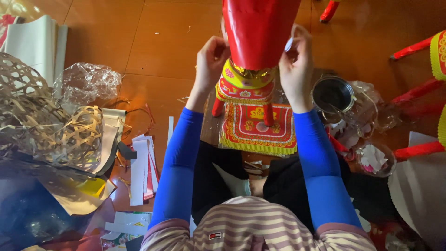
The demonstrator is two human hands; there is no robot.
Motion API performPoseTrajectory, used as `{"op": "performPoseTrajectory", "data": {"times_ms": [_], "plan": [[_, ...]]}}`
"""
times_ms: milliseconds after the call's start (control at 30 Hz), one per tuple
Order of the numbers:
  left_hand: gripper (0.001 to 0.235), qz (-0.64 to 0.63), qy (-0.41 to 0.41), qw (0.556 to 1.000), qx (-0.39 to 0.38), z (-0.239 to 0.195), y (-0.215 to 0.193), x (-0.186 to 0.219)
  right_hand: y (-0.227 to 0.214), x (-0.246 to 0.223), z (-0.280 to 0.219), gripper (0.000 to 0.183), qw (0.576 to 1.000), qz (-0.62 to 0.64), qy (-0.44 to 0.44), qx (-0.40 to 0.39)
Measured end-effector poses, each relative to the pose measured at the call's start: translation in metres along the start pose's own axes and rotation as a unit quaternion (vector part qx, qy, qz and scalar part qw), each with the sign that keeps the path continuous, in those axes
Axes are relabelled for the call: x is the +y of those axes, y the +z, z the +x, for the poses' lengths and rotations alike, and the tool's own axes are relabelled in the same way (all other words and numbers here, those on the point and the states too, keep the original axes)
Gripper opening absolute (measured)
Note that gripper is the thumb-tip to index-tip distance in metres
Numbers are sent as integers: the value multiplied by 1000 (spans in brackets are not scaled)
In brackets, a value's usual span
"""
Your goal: Decorating a traditional paper horse model using glue, paper cutouts, and paint.
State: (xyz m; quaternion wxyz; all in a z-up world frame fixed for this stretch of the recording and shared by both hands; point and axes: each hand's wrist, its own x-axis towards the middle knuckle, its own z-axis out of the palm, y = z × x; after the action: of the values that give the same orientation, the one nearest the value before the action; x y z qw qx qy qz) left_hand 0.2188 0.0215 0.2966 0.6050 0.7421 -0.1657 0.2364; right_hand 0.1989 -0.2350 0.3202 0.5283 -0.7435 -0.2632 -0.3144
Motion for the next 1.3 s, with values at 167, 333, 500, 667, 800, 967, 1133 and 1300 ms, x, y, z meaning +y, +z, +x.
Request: {"op": "performPoseTrajectory", "data": {"times_ms": [167, 333, 500, 667, 800, 967, 1133, 1300], "plan": [[9, -143, -10, 990, 0, -1, -24, 11, -25, 24, -11, 35, 996, 54, 17, 70], [17, -292, -119, 944, -95, -27, -54, 12, -54, -14, -21, 34, 989, 113, 93, -11], [46, -429, -187, 878, -99, -55, -41, -36, -41, 15, -50, 62, 967, 198, 145, -74], [42, -315, -175, 932, 43, -83, -10, -64, -5, 142, -126, 28, 808, 332, 430, 228], [65, -216, -185, 959, 2, -85, 15, -62, 7, 93, -118, 70, 874, 184, 434, 118], [37, -135, -151, 979, 20, -81, 39, -83, 92, 228, -190, 72, 956, 59, 282, -58], [30, -65, -214, 974, -14, -52, 53, -57, 39, 96, -109, 72, 949, 134, 285, -15], [29, 23, -289, 956, -45, -50, 49, -83, 54, 152, -178, 76, 973, 81, 214, 9]]}}
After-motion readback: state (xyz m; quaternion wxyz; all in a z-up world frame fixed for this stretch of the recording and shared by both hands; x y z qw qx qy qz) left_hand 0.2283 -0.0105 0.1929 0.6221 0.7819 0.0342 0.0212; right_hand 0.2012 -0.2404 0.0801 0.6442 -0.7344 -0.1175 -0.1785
